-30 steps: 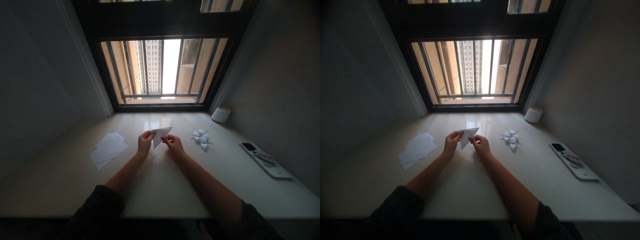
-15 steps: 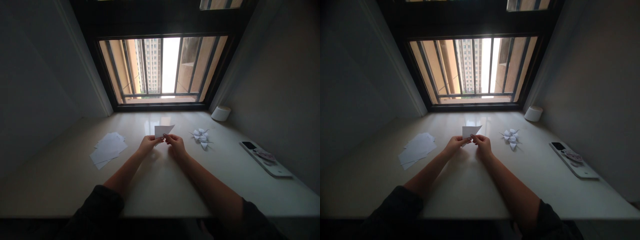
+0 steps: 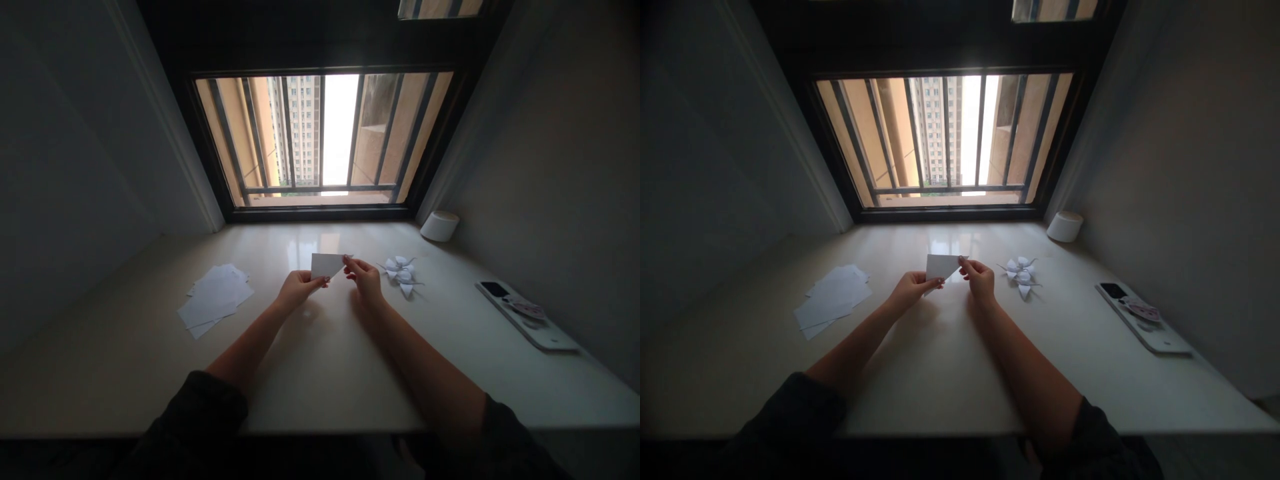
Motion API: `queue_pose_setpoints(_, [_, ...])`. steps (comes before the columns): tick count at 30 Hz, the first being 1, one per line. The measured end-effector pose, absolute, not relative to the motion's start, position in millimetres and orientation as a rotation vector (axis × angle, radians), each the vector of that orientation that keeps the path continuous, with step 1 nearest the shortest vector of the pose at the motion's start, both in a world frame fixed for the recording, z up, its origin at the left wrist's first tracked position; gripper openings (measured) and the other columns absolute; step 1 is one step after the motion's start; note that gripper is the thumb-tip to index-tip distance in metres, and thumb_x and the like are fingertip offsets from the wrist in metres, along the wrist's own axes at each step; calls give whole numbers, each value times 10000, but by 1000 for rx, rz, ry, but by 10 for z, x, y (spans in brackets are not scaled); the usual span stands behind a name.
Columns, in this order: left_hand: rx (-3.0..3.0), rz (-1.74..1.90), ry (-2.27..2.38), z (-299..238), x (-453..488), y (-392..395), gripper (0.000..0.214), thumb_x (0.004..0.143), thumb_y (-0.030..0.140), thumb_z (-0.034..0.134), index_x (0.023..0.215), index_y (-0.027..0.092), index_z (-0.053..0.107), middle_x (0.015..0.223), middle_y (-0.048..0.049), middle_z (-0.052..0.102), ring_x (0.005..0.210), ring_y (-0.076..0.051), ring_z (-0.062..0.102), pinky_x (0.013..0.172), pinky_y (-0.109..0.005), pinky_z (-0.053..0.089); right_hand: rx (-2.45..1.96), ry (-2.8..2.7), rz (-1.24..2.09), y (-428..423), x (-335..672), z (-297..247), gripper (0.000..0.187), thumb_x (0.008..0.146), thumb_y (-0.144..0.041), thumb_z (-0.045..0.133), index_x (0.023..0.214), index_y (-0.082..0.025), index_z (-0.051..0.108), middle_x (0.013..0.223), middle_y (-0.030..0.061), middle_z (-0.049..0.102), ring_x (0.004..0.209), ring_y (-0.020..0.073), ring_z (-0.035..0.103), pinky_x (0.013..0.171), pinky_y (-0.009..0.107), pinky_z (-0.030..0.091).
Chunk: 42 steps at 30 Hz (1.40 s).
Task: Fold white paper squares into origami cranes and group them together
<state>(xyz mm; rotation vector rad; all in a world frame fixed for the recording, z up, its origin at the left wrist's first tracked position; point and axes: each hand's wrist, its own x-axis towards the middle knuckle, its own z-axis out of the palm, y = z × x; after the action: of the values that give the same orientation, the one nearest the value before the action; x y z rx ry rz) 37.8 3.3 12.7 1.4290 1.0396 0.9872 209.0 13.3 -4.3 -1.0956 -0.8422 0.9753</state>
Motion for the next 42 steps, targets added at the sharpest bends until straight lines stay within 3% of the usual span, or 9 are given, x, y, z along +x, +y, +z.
queue_pose_setpoints(12, [1505,1022,1091,137,355,50,309,630,440,699,685,138,733,722,-94,717,701,-231,634,688,-303,424,-1107,-878,891,164,2118,-100,387,686,-540,619,571,-171,626,567,38,592,538,139,506,505,270,377])
queue_pose_setpoints(16, [1582,1028,1131,91,328,60,329,648,478,668,697,159,736,724,-82,716,703,-237,631,656,-292,408,-1111,-984,840,159,2106,-82,487,764,-603,482,860,-170,683,701,52,632,593,150,551,531,268,404])
queue_pose_setpoints(20, [1847,1021,1427,95,240,88,313,630,525,670,674,221,735,615,-50,674,629,-228,594,588,-281,351,-1153,-1290,770,145,2118,-50,545,620,-524,693,1068,-216,647,845,51,664,749,190,591,650,292,440])
queue_pose_setpoints(24, [2145,968,1709,129,152,112,310,678,548,634,669,249,712,614,-61,639,671,-236,570,626,-297,339,-1256,-1543,687,121,2128,-89,328,587,-470,727,817,-236,733,690,25,671,644,181,555,622,297,408])
queue_pose_setpoints(27, [2269,1017,1712,161,143,103,336,707,539,622,836,242,712,814,-93,672,811,-261,578,729,-325,365,-1296,-1570,698,93,2112,-107,257,623,-474,695,649,-220,722,589,12,643,551,154,509,547,275,364])
queue_pose_setpoints(32, [2019,1462,1663,191,221,73,815,572,537,741,1270,191,501,1205,-152,565,1075,-302,515,906,-382,355,-1203,-1244,953,64,2029,-64,364,621,-534,680,610,-171,677,590,28,634,552,148,523,551,268,385])
queue_pose_setpoints(34, [1806,1453,1564,165,267,73,741,585,521,739,1220,187,550,1145,-141,607,1004,-275,565,867,-373,393,-1133,-1130,1056,56,1982,-58,377,610,-537,690,636,-162,671,633,48,645,583,152,537,571,272,414])
queue_pose_setpoints(37, [1570,1290,1284,96,334,79,411,656,493,691,928,186,707,946,-105,695,900,-240,619,808,-341,427,-1071,-1092,1154,38,1916,-81,381,600,-533,703,669,-159,679,668,56,653,614,153,550,594,275,435])
queue_pose_setpoints(42, [1319,1326,1104,58,392,65,320,624,438,725,785,161,734,823,-85,719,816,-219,632,764,-323,449,-1076,-1119,1219,-2,1865,-118,385,577,-538,718,658,-163,689,671,62,665,585,144,532,576,277,421])
